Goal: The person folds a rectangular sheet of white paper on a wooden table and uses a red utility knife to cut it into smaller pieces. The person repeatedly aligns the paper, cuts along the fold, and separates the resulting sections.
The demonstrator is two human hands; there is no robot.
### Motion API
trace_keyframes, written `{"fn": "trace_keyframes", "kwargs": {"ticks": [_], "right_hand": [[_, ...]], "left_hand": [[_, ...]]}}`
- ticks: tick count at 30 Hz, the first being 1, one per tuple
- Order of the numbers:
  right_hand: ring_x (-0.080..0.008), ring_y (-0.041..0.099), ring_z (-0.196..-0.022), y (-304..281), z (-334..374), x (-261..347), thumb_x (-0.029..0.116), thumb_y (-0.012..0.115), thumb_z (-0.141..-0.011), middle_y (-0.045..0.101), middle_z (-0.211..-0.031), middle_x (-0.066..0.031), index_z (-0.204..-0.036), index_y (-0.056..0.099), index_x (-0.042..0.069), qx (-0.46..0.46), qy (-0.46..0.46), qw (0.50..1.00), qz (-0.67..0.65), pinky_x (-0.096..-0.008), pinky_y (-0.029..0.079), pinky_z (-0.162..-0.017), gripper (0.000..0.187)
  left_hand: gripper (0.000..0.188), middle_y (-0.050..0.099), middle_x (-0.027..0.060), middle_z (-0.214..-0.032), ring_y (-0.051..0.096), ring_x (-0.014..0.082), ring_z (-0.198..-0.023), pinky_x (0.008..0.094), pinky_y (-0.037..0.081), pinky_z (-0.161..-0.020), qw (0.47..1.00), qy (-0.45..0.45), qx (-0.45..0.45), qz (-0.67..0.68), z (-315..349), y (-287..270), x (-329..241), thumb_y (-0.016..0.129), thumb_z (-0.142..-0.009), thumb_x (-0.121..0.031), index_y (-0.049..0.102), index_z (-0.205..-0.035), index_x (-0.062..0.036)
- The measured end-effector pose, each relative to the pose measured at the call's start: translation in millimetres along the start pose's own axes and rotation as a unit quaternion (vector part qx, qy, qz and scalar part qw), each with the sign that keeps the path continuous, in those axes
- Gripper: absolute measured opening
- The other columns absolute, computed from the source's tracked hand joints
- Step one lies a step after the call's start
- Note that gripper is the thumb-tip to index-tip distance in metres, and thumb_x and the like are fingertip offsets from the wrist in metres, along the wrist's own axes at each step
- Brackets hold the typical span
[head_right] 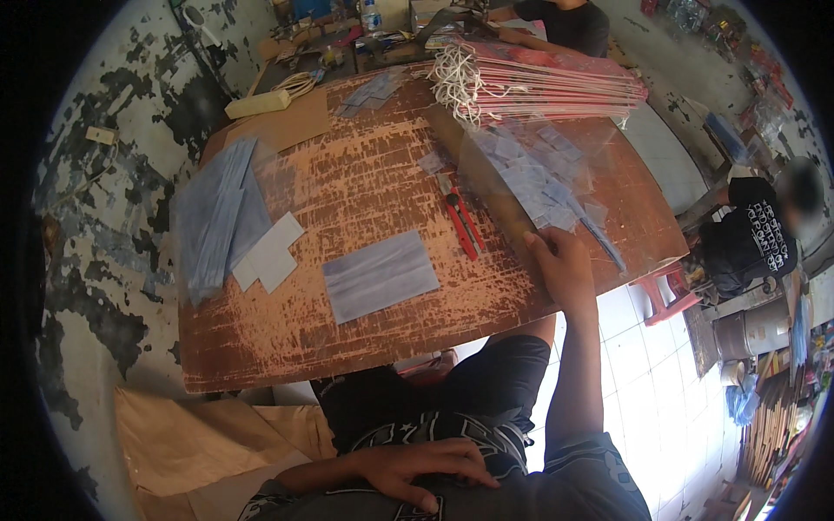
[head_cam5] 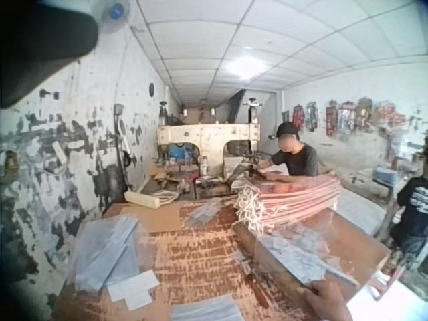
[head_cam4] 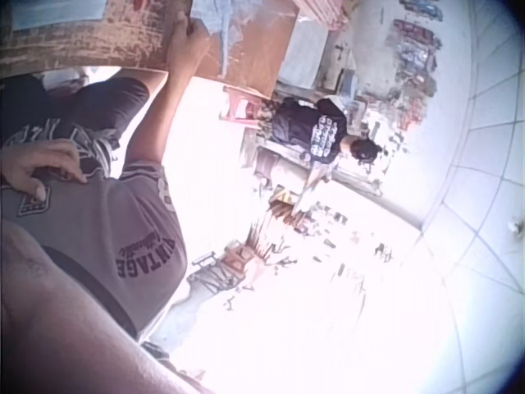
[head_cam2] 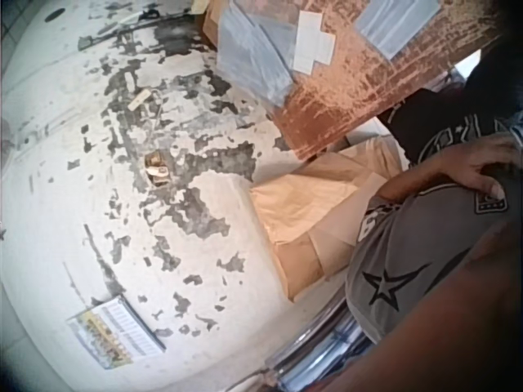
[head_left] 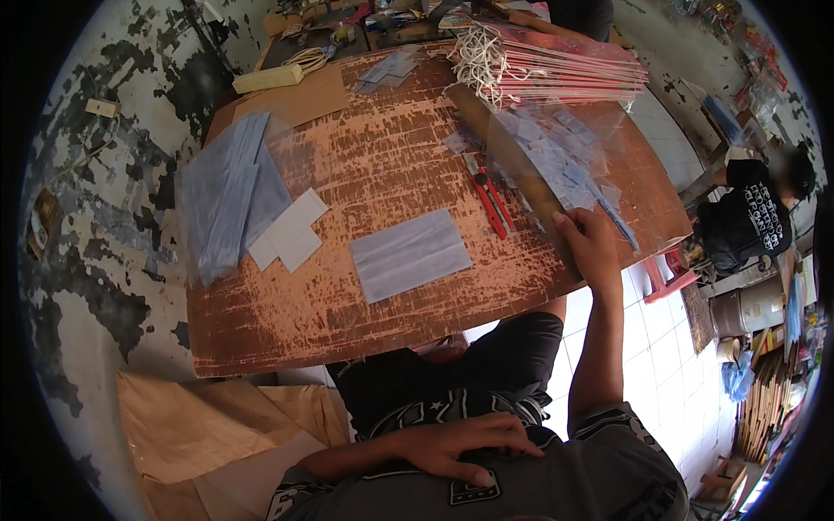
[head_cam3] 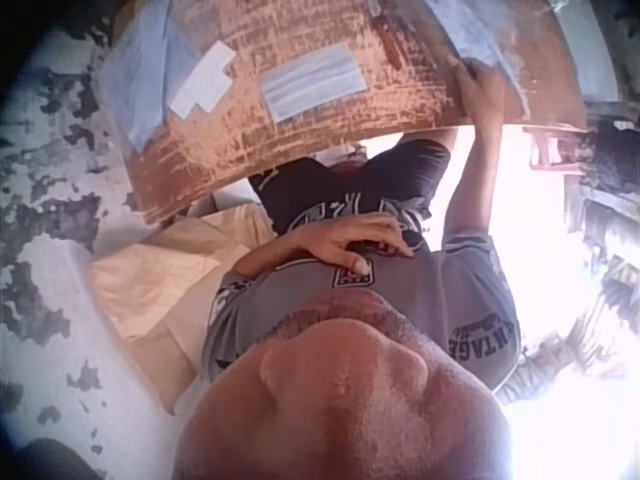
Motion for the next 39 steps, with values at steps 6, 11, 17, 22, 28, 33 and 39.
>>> {"fn": "trace_keyframes", "kwargs": {"ticks": [6,11,17,22,28,33,39], "right_hand": [[-0.0099,0.054,-0.068,8.7,8.5,-15.1,0.039,0.066,-0.109,0.063,-0.075,-0.0005,-0.103,0.077,0.0,0.073,0.127,0.957,-0.25,-0.028,0.041,-0.063,0.04],[-0.0077,0.049,-0.067,13.7,19.9,-1.8,0.041,0.062,-0.11,0.057,-0.074,0.0035,-0.099,0.076,0.004,0.111,0.14,0.931,-0.317,-0.0251,0.037,-0.061,0.04],[-0.0025,0.048,-0.064,26.7,40.6,19.2,0.037,0.061,-0.112,0.055,-0.073,0.0076,-0.103,0.072,0.005,0.105,0.108,0.948,-0.281,-0.023,0.035,-0.058,0.035],[-0.006,0.06,-0.079,48.5,59.0,37.6,0.032,0.07,-0.109,0.07,-0.09,-0.0007,-0.117,0.068,0.001,0.169,0.083,0.925,-0.331,-0.0246,0.046,-0.068,0.033],[-0.0154,0.068,-0.086,71.2,72.8,35.8,0.033,0.072,-0.106,0.073,-0.094,-0.0107,-0.119,0.069,-0.003,0.158,0.034,0.962,-0.221,-0.0325,0.053,-0.077,0.038],[-0.022,0.071,-0.089,82.4,79.4,36.0,0.034,0.074,-0.104,0.075,-0.098,-0.0185,-0.124,0.07,-0.004,0.131,0.012,0.974,-0.183,-0.0366,0.054,-0.08,0.043],[-0.0253,0.074,-0.094,84.8,78.9,38.7,0.035,0.075,-0.103,0.077,-0.106,-0.0201,-0.127,0.07,-0.005,0.131,0.021,0.979,-0.155,-0.0381,0.055,-0.083,0.046]], "left_hand": [[0.071,0.054,0.0107,-0.125,0.054,0.0258,-0.121,0.0426,0.044,-0.106,1.0,0.004,-0.01,0.001,-1.2,-3.8,-0.2,0.067,-0.105,-0.05,0.052,-0.159,-0.007],[0.07,0.065,0.0118,-0.123,0.061,0.0255,-0.114,0.0411,0.047,-0.104,0.998,-0.01,-0.058,-0.007,-0.7,-12.3,-7.3,0.068,-0.105,-0.05,0.059,-0.152,0.0007],[0.042,0.069,0.0069,-0.109,0.066,0.0175,-0.103,0.0327,0.051,-0.089,0.975,-0.019,-0.21,-0.068,9.3,-46.7,-30.6,0.069,-0.106,-0.03,0.07,-0.14,-0.0042],[0.03,0.073,0.0065,-0.104,0.069,0.0136,-0.095,0.0299,0.05,-0.082,0.925,0.018,-0.363,-0.112,27.7,-73.6,-43.7,0.066,-0.107,-0.02,0.074,-0.13,-0.0029],[0.036,0.072,0.0154,-0.113,0.068,0.0363,-0.102,0.0419,0.052,-0.091,0.729,-0.043,-0.4,-0.554,33.7,-92.1,-84.9,0.078,-0.096,-0.029,0.075,-0.123,-0.0047],[0.032,0.071,0.015,-0.119,0.065,0.037,-0.112,0.0468,0.05,-0.099,0.628,-0.09,-0.449,-0.63,53.0,-123.2,-85.7,0.077,-0.097,-0.023,0.074,-0.122,-0.0035],[0.028,0.07,0.0158,-0.12,0.063,0.0369,-0.113,0.0474,0.05,-0.1,0.568,-0.118,-0.503,-0.641,81.3,-137.9,-85.8,0.075,-0.099,-0.02,0.073,-0.121,-0.0016]]}}
Point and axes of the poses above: each hand's wrist, its own z-axis away from the middle knuckle, its own y-axis out of the palm, x = y × z, the point moved 5 cm from there along -z, towards the middle knuckle
